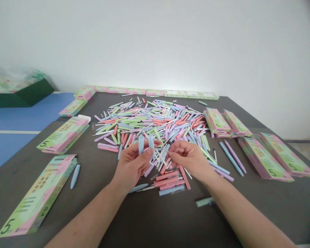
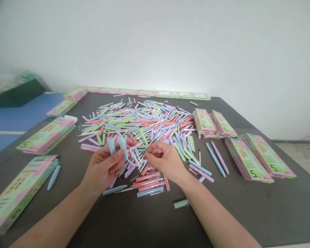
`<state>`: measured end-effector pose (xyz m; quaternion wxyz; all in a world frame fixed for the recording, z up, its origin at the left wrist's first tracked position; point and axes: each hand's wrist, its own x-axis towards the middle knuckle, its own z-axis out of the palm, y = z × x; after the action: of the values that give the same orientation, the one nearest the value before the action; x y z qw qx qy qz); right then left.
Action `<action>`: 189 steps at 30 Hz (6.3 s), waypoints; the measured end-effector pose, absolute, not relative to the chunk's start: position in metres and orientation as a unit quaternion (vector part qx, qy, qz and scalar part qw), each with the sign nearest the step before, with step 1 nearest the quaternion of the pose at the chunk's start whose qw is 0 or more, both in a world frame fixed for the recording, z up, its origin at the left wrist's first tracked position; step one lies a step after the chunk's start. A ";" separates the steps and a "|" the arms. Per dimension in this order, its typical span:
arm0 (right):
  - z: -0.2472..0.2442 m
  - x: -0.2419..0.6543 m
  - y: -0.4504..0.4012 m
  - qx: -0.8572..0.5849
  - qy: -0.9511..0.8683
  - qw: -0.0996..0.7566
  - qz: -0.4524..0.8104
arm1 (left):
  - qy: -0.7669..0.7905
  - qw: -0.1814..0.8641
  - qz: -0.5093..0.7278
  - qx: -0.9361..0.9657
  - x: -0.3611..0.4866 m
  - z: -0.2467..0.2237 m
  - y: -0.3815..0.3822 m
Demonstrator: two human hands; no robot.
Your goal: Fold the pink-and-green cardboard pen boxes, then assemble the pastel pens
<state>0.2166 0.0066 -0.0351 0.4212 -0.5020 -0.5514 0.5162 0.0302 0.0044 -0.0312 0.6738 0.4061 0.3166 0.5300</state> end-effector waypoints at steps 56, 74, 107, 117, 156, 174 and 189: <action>-0.018 0.237 -0.022 -0.343 -0.597 0.522 0.504 | 0.180 0.758 0.293 0.555 0.019 -0.035 -0.006; -0.018 0.240 -0.020 -0.301 -0.579 0.519 0.552 | 0.149 0.755 0.289 0.569 0.017 -0.039 -0.004; -0.017 0.236 -0.024 -0.334 -0.631 0.442 0.543 | 0.170 0.763 0.292 0.552 0.017 -0.044 -0.003; -0.020 0.234 -0.018 -0.345 -0.629 0.411 0.563 | 0.225 0.746 0.248 0.576 0.022 -0.037 -0.003; -0.021 0.241 -0.015 -0.375 -0.634 0.400 0.546 | 0.372 0.653 0.353 0.557 0.018 -0.044 0.016; -0.009 0.246 -0.016 -0.406 -0.745 0.262 0.460 | 0.359 0.658 0.353 0.560 0.018 -0.051 0.017; -0.009 0.245 -0.017 -0.443 -0.758 0.217 0.427 | 0.402 0.630 0.312 0.587 0.021 -0.049 0.020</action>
<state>0.2448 -0.0169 -0.0091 0.2167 -0.4433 -0.7579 0.4267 0.0214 0.0195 -0.0489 0.6296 0.5870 0.4019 0.3123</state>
